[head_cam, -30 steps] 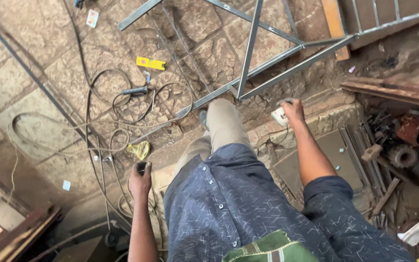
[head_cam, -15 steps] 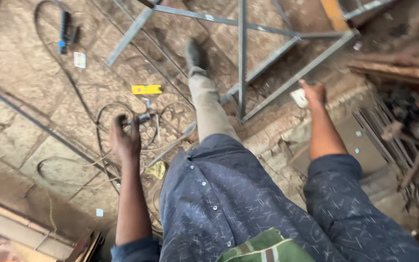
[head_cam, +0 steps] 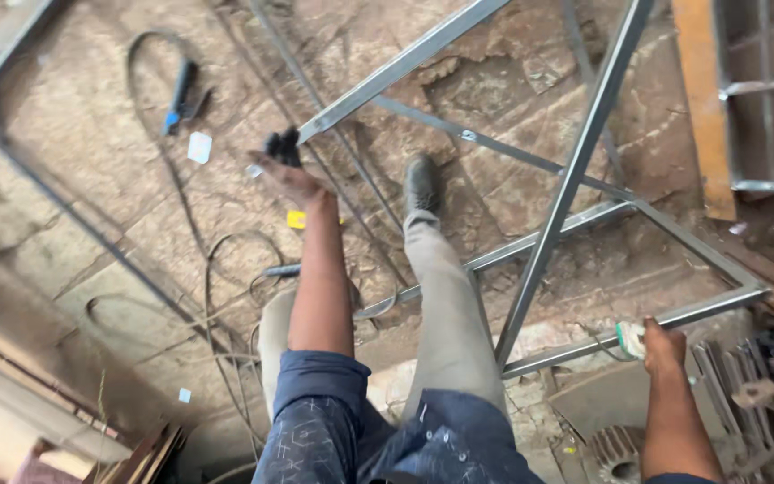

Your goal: The person welds the joints of a rectangular metal frame using a welding electrode, then measures the dimensions of a larger metal structure with a tape measure.

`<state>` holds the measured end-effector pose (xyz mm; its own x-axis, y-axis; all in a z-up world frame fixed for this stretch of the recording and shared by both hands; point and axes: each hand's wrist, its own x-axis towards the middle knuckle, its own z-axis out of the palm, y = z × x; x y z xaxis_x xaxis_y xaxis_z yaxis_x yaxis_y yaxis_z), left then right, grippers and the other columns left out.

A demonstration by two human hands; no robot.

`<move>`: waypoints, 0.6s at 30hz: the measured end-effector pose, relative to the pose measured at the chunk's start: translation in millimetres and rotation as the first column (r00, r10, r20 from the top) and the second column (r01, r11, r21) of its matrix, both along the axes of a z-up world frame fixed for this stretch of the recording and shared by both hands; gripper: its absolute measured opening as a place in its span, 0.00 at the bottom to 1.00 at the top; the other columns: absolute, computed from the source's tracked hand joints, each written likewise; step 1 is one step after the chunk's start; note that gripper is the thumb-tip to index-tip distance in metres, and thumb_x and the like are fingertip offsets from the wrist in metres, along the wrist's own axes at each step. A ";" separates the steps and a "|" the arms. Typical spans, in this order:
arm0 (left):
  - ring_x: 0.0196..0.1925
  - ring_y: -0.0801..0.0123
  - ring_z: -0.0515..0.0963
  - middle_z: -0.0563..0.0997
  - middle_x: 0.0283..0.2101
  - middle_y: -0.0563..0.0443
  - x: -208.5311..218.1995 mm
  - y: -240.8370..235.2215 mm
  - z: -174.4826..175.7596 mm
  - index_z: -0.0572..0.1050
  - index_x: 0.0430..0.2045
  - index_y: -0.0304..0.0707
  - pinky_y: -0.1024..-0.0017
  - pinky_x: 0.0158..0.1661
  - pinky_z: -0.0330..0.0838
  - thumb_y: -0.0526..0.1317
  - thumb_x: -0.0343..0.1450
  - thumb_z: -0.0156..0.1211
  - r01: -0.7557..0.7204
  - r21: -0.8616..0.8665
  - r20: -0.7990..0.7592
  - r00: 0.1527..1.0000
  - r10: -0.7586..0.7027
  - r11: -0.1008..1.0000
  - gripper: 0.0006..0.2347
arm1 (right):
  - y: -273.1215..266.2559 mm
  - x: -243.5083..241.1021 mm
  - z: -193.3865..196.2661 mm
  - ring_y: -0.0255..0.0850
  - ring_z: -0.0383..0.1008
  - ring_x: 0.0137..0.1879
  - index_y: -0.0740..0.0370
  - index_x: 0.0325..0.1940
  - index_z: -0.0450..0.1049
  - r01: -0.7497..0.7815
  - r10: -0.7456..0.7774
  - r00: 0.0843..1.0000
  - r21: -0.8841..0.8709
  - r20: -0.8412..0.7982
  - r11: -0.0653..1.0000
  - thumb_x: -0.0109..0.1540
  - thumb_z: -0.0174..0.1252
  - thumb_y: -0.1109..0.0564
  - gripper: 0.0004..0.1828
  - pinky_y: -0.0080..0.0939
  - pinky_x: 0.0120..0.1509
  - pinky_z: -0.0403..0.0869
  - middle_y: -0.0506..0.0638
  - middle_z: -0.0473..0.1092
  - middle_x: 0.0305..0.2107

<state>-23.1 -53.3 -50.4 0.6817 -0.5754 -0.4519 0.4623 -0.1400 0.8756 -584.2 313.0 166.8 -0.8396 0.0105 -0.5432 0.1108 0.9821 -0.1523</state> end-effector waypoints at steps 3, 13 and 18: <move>0.40 0.55 0.83 0.83 0.36 0.38 -16.8 -24.6 -7.0 0.76 0.40 0.28 0.59 0.50 0.77 0.61 0.76 0.44 -0.045 -0.018 -0.051 0.998 0.044 0.999 0.28 | -2.5 -5.6 2.3 0.49 0.78 0.38 0.85 0.46 0.75 -0.128 0.120 0.992 0.273 0.044 0.953 0.66 0.66 0.46 0.30 0.50 0.40 0.73 0.66 0.77 0.36; 0.21 0.70 0.72 0.68 0.21 0.55 -34.6 -63.7 7.9 0.67 0.24 0.43 0.64 0.29 0.79 0.69 0.73 0.45 0.018 0.067 0.085 0.996 -0.024 0.998 0.27 | -8.0 -4.9 8.0 0.51 0.76 0.36 0.82 0.50 0.76 -0.095 0.066 0.994 0.383 0.089 0.919 0.65 0.67 0.45 0.30 0.52 0.39 0.73 0.65 0.76 0.37; 0.16 0.72 0.73 0.68 0.17 0.56 -32.0 -76.3 8.4 0.67 0.18 0.43 0.66 0.24 0.82 0.69 0.71 0.43 -0.070 0.219 0.140 0.989 0.040 0.973 0.28 | -5.3 -2.1 8.8 0.46 0.77 0.35 0.83 0.48 0.74 0.020 -0.041 0.998 0.343 0.053 0.939 0.65 0.67 0.48 0.29 0.47 0.37 0.75 0.61 0.75 0.36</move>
<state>-55.1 -129.6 -42.0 0.7722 -0.4306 -0.4672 0.3558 -0.3162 0.8794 -586.3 307.7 175.6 -0.8026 0.2298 -0.5505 0.1403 0.9696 0.2003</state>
